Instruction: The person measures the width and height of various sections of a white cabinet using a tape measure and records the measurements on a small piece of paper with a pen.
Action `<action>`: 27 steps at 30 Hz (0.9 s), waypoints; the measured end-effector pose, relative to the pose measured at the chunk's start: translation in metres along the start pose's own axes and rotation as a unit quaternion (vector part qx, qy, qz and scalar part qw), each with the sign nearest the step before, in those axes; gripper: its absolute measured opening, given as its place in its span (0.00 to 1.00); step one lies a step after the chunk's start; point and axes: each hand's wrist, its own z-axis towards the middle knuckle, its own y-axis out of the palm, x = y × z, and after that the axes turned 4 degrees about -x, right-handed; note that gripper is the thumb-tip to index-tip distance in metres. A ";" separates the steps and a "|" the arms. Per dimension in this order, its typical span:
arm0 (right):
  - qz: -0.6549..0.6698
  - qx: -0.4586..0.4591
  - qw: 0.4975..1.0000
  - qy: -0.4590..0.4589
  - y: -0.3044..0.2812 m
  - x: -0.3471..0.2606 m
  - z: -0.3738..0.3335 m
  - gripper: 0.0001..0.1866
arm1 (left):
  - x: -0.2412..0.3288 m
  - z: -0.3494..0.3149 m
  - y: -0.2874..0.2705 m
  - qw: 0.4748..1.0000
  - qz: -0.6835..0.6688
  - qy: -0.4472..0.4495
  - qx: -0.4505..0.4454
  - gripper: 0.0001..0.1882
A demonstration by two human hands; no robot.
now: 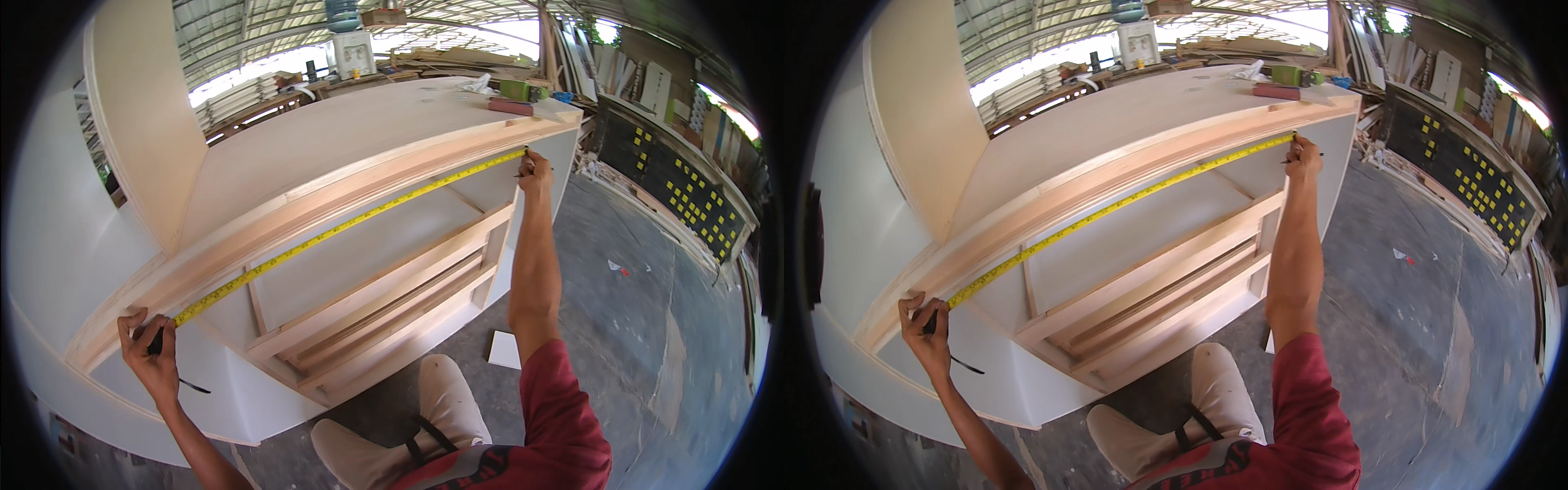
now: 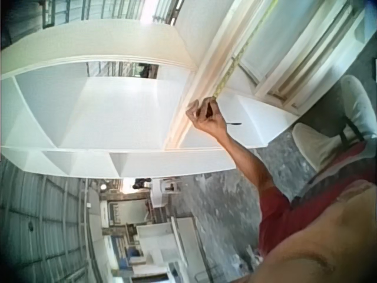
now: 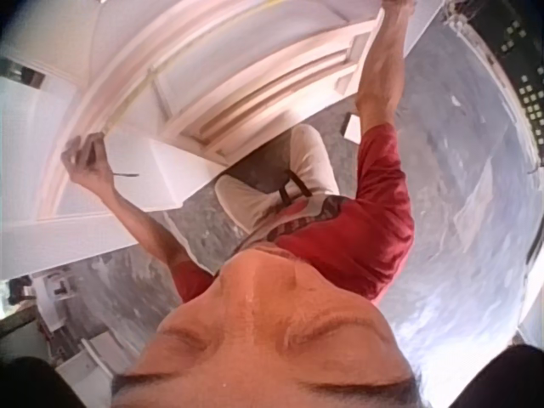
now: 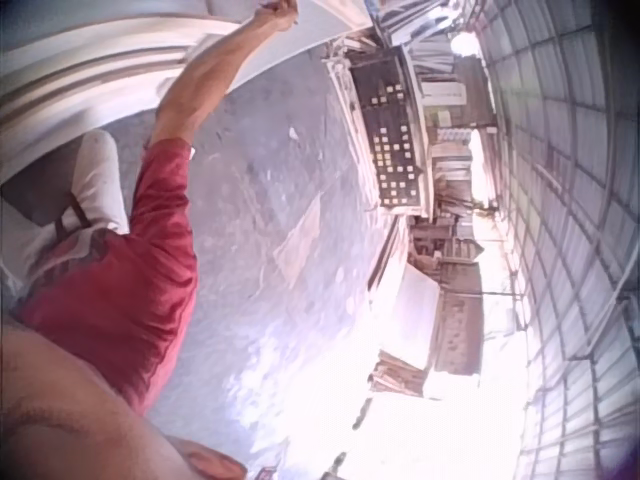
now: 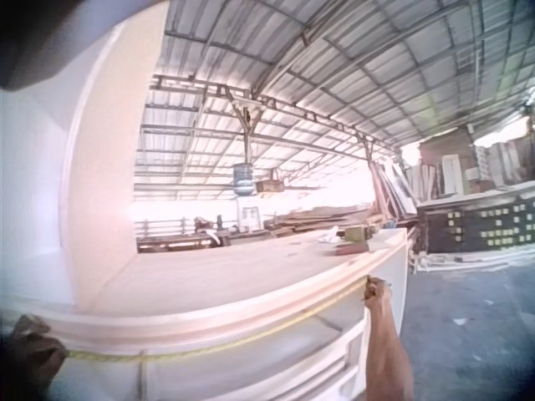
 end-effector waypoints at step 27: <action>-0.007 -0.054 0.998 0.032 -0.027 -0.010 0.051 0.06 | 0.000 0.004 0.000 0.999 0.005 -0.020 0.031 0.08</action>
